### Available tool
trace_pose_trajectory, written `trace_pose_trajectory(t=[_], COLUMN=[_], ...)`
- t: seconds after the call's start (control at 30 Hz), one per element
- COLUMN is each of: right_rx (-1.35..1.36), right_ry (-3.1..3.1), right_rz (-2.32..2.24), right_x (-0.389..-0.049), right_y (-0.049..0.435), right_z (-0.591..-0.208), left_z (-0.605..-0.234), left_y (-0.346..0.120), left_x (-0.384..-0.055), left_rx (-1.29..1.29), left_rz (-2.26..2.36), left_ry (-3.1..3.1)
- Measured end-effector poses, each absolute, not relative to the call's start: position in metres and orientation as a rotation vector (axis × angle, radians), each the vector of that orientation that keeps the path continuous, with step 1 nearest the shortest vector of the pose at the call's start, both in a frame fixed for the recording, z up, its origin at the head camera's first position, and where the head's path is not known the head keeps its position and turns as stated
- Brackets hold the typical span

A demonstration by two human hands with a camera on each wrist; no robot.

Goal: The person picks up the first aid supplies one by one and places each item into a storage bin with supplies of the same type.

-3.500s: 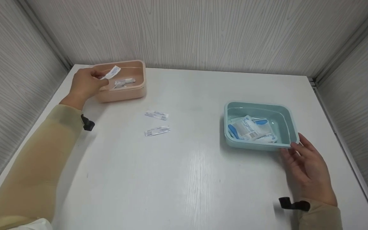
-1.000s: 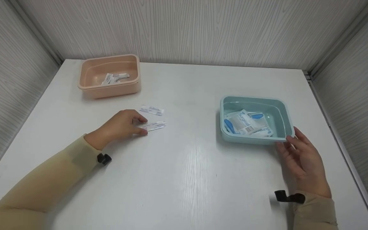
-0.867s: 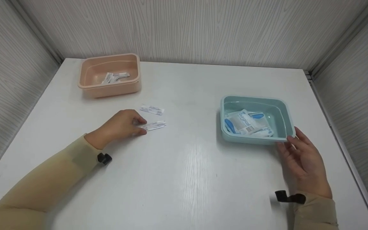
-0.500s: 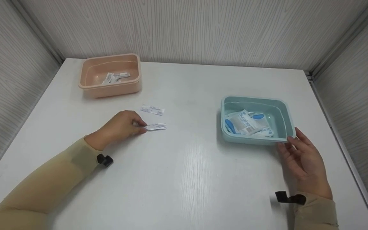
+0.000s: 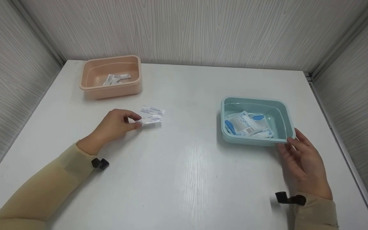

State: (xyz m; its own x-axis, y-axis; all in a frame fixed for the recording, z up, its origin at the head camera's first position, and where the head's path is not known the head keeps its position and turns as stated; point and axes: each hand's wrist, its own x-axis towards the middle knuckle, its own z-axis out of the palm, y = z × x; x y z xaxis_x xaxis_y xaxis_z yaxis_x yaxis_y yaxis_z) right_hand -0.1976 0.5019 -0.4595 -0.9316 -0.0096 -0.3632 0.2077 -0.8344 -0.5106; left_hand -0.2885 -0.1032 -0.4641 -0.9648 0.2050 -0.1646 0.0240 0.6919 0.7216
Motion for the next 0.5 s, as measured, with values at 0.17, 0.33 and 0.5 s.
trace_pose_trajectory(t=[0.17,0.33,0.5], right_rx=[0.532,0.536,0.504], right_ry=[0.828,0.850,0.871], right_rz=[-2.870,-2.871,-2.859], right_x=[-0.197,-0.197,-0.196], right_y=[0.501,0.501,0.503], right_z=[-0.460,-0.460,-0.459], left_z=[-0.457,-0.444,-0.431], left_y=[-0.109,-0.111,-0.112], left_x=[-0.284,-0.279,-0.274], left_rx=[0.148,0.139,0.166], left_rz=[1.241,1.366,1.440], left_ry=[2.691,2.711,2.750])
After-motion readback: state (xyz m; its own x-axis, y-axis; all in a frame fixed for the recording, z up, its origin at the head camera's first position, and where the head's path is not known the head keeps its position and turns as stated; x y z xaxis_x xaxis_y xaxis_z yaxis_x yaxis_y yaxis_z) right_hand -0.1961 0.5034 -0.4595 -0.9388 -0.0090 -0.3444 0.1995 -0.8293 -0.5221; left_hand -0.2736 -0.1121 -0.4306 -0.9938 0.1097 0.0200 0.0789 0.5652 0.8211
